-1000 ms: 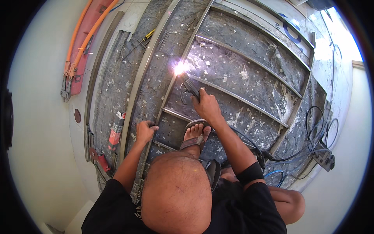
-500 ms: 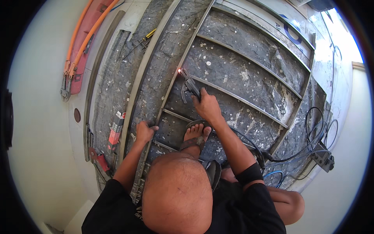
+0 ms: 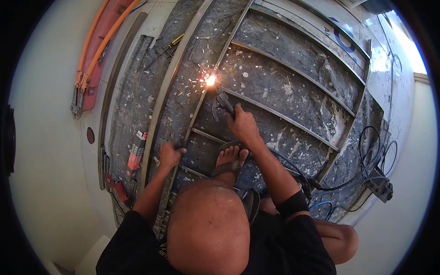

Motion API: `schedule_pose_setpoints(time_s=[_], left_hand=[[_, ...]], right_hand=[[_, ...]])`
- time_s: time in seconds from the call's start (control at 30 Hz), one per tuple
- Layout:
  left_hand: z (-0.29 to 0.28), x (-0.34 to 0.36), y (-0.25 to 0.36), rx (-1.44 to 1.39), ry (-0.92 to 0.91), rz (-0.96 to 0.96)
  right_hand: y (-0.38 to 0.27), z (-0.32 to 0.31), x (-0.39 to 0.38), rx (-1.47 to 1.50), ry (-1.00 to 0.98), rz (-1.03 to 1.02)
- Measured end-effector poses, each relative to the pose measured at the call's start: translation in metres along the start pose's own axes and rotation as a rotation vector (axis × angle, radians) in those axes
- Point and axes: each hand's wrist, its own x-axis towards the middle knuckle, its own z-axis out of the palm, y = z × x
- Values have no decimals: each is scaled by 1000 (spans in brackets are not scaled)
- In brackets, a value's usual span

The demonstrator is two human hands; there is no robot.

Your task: Welding the joints of a metal frame on the floor.

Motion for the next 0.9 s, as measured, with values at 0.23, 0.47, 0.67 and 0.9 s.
schedule_pose_setpoints(time_s=[0.23, 0.47, 0.67, 0.9], left_hand=[[-3, -1, 5, -116, -61, -100], [1, 1, -1, -18, -27, -40], [4, 2, -7, -25, -4, -18], [4, 2, -6, -20, 7, -2]], right_hand=[[-5, 0, 0, 48, 14, 4], [-4, -7, -8, 31, 7, 49], [-1, 0, -8, 25, 12, 15], [-4, -1, -7, 32, -14, 17]])
